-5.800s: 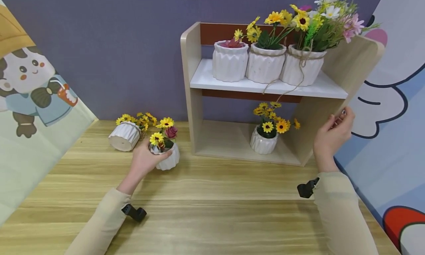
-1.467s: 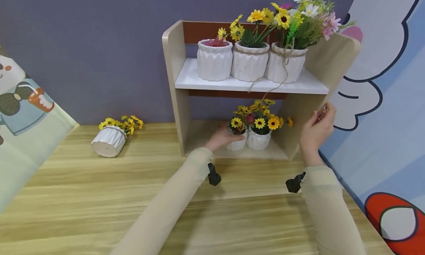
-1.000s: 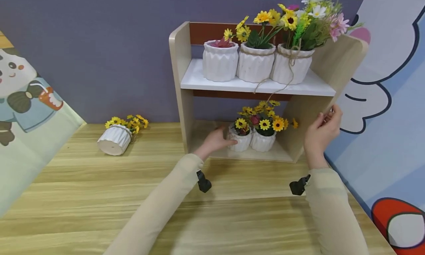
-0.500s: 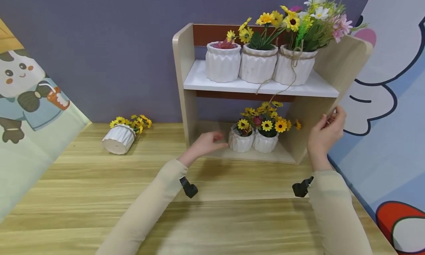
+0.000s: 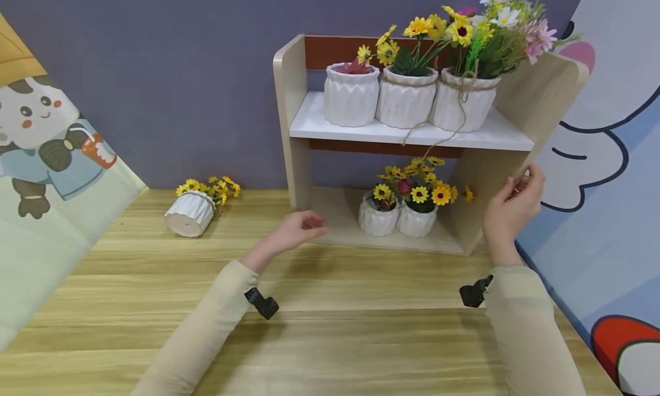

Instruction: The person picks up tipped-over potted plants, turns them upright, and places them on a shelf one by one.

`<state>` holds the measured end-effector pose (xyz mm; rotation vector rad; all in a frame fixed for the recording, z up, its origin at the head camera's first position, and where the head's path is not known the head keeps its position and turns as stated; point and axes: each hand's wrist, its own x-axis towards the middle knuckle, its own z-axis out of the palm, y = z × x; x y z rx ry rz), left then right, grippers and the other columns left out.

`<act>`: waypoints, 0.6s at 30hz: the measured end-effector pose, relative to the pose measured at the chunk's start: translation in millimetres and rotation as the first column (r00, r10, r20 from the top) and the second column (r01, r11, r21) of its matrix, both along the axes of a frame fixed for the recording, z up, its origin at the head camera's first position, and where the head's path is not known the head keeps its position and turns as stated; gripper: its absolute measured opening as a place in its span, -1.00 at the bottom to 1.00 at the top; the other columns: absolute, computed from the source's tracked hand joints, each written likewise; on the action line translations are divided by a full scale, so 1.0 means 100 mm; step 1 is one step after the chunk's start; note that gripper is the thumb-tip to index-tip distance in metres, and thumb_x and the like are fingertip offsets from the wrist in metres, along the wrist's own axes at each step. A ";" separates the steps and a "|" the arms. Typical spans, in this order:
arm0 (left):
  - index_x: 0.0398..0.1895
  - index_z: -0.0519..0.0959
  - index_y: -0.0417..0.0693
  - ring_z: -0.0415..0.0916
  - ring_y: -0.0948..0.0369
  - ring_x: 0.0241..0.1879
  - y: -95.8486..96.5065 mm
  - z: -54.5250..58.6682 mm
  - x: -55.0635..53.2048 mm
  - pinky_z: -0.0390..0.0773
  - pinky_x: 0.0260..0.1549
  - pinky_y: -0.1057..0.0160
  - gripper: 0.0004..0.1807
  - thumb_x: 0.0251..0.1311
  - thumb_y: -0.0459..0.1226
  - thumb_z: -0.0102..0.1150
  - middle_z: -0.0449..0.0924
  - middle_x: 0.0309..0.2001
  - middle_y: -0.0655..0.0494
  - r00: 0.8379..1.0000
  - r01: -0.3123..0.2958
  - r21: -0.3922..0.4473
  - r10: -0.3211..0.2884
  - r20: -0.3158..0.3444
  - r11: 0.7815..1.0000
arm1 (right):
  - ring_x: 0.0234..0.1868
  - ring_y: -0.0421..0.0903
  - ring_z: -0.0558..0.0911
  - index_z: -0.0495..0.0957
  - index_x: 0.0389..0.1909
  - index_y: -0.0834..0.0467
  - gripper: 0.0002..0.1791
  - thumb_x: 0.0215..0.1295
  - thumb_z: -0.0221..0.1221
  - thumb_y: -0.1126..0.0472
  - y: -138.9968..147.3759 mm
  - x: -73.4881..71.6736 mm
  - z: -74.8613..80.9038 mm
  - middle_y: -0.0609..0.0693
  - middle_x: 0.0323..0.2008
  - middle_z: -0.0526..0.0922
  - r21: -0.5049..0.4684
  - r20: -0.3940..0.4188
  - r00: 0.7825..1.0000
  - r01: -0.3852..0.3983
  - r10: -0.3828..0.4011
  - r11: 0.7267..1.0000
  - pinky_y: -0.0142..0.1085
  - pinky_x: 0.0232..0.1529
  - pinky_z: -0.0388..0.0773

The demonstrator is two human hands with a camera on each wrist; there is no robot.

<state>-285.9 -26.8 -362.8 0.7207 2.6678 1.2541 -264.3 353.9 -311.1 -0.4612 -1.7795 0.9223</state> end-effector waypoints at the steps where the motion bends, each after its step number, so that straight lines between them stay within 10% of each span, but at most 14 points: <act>1: -0.01 0.51 -0.16 0.53 0.15 -0.15 -0.03 0.00 0.01 0.53 -0.17 0.27 -0.58 0.15 -0.09 0.14 0.59 -0.10 -0.01 1.000 -0.002 -0.006 0.002 -0.005 1.000 | -0.27 -0.50 0.36 0.28 0.11 -0.25 -0.65 0.33 -0.10 0.12 0.00 0.00 0.00 -0.43 -0.33 0.26 -0.005 0.003 1.000 0.001 -0.001 1.000 -0.52 -0.17 0.39; 10: -0.09 0.55 -0.15 0.54 0.13 -0.20 -0.36 -0.03 0.08 0.53 -0.20 0.22 -0.71 0.20 -0.18 0.08 0.60 -0.15 -0.01 0.994 -0.103 -0.056 0.101 -0.040 0.993 | -0.26 -0.49 0.37 0.29 0.10 -0.24 -0.64 0.32 -0.07 0.14 0.01 0.01 -0.02 -0.42 -0.32 0.29 -0.034 0.013 1.000 -0.003 0.003 0.999 -0.52 -0.15 0.40; 18: -0.10 0.55 -0.25 0.57 0.06 -0.25 -0.67 0.01 0.05 0.56 -0.25 0.14 -0.68 0.16 -0.21 0.11 0.62 -0.18 -0.09 0.950 -0.275 -0.078 0.257 -0.179 0.958 | -0.27 -0.51 0.36 0.29 0.10 -0.25 -0.65 0.33 -0.08 0.11 0.01 0.01 -0.01 -0.43 -0.33 0.29 -0.006 0.014 1.000 0.011 -0.011 1.000 -0.53 -0.16 0.39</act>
